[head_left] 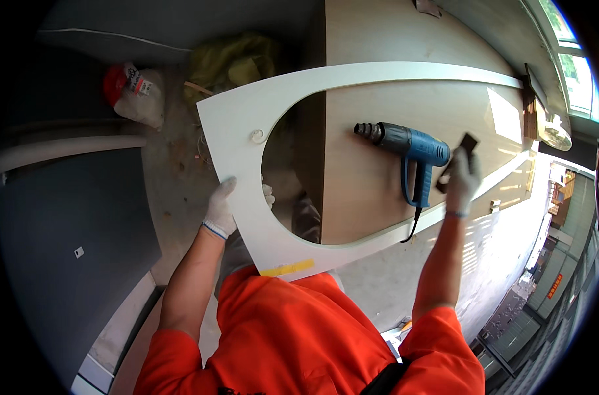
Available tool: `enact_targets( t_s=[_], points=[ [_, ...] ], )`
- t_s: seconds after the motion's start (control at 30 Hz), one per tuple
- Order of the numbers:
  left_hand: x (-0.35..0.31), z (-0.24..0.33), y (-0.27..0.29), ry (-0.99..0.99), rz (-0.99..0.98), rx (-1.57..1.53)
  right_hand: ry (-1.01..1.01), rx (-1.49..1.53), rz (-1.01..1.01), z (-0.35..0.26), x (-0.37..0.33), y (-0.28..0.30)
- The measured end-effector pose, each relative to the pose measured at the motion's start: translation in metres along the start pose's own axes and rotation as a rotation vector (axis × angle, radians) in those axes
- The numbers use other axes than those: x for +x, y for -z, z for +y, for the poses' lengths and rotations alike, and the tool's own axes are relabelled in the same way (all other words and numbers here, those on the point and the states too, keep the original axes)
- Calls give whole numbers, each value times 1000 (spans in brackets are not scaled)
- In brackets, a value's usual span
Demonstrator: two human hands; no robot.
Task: The person uses a heat gun to warm a white edge band on a large white panel with a circular cutout. They then use a metal scraper to press the band firmly onto the panel's edge, working along the curved and straight sections to ensure adhesion.
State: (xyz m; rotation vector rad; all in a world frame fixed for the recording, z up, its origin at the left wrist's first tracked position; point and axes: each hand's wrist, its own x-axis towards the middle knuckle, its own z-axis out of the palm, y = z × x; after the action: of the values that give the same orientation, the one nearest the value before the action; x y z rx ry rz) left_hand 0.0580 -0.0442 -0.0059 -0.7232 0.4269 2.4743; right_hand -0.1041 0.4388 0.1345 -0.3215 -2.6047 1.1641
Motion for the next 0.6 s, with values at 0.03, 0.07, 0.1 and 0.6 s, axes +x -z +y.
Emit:
enact_targets(
  t_s=[0.03, 0.07, 0.1, 0.6],
  points=[
    [1, 0, -1, -1, -7, -5, 143, -89, -116, -6, -31, -13],
    [1, -1, 1, -6, 0, -1, -399, 370, -319, -56, -67, -41],
    [2, 0, 1, -1, -1, 5, -576, 525, -441, -97, -98, -63],
    [6, -16, 13, -121, 116, -40, 236, -346, -999, -122, -205, -206]
  ],
)
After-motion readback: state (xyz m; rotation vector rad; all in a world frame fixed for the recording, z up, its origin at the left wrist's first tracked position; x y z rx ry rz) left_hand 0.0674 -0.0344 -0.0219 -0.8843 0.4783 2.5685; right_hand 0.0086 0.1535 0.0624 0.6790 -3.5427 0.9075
